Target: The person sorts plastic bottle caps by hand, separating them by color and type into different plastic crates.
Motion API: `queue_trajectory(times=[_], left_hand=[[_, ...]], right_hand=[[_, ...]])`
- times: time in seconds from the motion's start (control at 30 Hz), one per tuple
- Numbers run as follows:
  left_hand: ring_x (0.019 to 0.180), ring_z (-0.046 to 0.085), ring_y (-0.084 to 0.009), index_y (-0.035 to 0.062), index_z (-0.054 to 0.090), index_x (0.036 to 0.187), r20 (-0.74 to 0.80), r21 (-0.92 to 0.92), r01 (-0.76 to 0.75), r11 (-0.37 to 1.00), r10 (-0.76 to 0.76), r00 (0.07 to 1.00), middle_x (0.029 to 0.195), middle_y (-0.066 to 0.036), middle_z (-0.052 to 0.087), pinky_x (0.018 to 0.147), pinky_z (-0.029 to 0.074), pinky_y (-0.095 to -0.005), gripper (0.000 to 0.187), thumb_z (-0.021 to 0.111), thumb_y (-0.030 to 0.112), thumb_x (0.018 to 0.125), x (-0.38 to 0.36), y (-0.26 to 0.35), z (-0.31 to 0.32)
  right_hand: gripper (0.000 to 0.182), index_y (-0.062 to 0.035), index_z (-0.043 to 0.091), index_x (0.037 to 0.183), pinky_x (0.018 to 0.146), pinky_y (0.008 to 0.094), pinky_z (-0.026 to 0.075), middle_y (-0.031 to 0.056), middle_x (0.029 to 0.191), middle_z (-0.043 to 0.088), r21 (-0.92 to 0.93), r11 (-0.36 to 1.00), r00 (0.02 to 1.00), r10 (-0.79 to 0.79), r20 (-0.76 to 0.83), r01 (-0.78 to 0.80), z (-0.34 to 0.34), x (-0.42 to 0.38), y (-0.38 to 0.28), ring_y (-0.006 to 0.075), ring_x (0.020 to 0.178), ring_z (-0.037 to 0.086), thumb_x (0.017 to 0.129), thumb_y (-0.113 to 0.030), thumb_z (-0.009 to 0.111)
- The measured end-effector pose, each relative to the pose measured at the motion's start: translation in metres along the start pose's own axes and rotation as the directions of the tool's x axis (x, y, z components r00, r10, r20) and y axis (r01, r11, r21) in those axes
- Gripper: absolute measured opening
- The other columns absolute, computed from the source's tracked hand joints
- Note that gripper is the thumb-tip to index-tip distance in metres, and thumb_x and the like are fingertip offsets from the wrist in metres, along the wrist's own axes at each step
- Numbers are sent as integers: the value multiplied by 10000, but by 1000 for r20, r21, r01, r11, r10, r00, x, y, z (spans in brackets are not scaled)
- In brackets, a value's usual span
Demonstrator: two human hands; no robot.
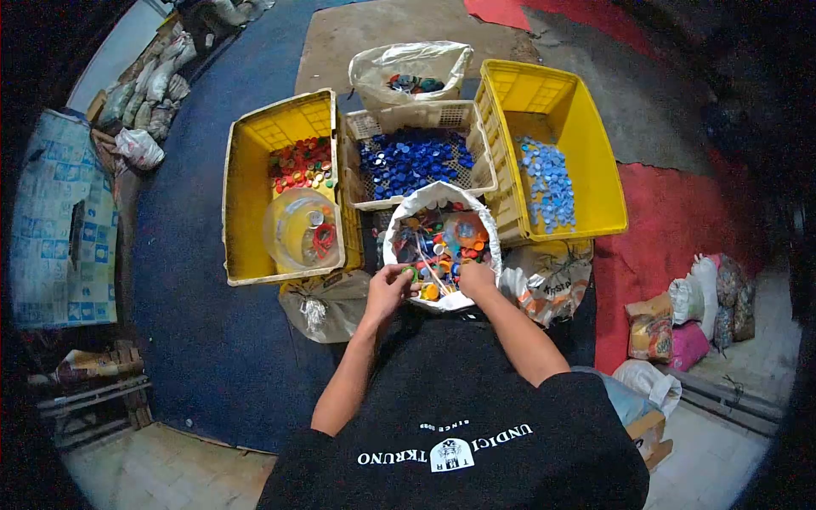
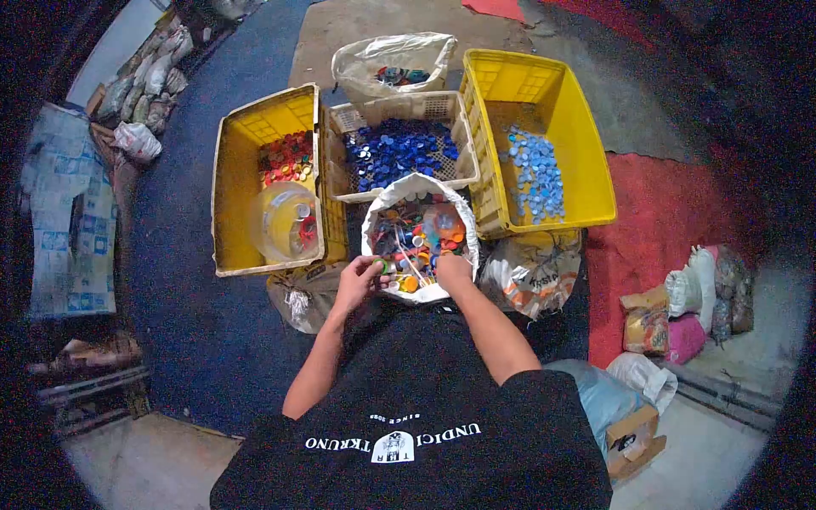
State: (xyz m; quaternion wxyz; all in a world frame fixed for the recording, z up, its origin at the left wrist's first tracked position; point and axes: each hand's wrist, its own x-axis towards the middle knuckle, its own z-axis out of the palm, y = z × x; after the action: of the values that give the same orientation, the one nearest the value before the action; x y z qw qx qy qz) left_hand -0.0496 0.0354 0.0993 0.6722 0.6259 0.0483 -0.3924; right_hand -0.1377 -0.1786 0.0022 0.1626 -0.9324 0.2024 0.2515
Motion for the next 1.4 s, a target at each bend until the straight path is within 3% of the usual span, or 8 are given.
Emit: queue_trajectory(times=[0.23,0.33,0.43,0.6,0.83,1.03,1.23,1.4], left_hand=[[791,664,-201,-49,524,1156,11,-133,74,988,-74,997,989,-136,607,688,572,-306,260,568,67,927,4,-17,-6],[815,671,-208,-46,519,1194,64,-101,49,994,-43,997,1013,-146,612,705,574,-304,291,561,56,925,4,2,4],[854,674,-212,-41,515,1221,79,-137,86,987,-75,994,1049,-153,614,719,573,-299,310,550,52,927,19,1,10],[965,650,-278,-30,436,1299,202,-302,202,932,-145,969,1135,-165,590,824,561,-321,437,461,272,985,33,-3,24],[991,635,-248,-17,474,1292,290,-345,265,901,-167,943,1174,-173,557,848,548,-303,431,432,289,991,25,20,46],[1056,614,-266,-23,399,1343,234,-341,202,918,-125,964,1232,-210,545,918,521,-325,462,406,276,990,31,13,34],[1042,618,-277,-35,414,1313,182,-392,206,897,-144,973,1203,-204,563,887,531,-335,458,433,279,981,28,0,21],[1003,637,-255,-33,461,1278,152,-350,191,917,-146,978,1169,-167,571,824,551,-324,419,479,260,978,18,-14,10]], right_hand=[[218,-19,678,943,748,464,535,181,987,667,-34,997,997,-70,-13,70,10,7,13,336,911,664,859,-101,494],[232,-6,629,1010,753,490,513,190,948,668,177,963,919,-123,-375,201,7,8,19,378,924,635,904,-159,491],[242,-5,634,1011,750,476,506,168,954,672,445,884,940,19,-340,144,-29,-6,13,401,876,627,916,-189,509],[271,1,643,1063,706,260,483,50,922,675,869,422,964,-44,-263,257,-68,-31,1,86,807,585,943,-234,583],[256,-1,632,1094,661,254,498,39,874,656,886,329,945,-72,-320,326,-88,-55,-25,100,753,600,954,-204,562],[339,-92,578,1214,763,360,521,150,1039,618,423,769,760,-122,-638,479,-86,-42,-15,301,858,652,876,-95,586],[242,-84,694,1023,771,421,524,136,977,678,134,976,983,-160,-84,171,-24,2,8,316,889,664,825,-125,561],[224,-122,725,921,746,439,523,139,914,683,-98,984,989,-147,18,148,4,18,6,314,883,666,802,-126,534]])
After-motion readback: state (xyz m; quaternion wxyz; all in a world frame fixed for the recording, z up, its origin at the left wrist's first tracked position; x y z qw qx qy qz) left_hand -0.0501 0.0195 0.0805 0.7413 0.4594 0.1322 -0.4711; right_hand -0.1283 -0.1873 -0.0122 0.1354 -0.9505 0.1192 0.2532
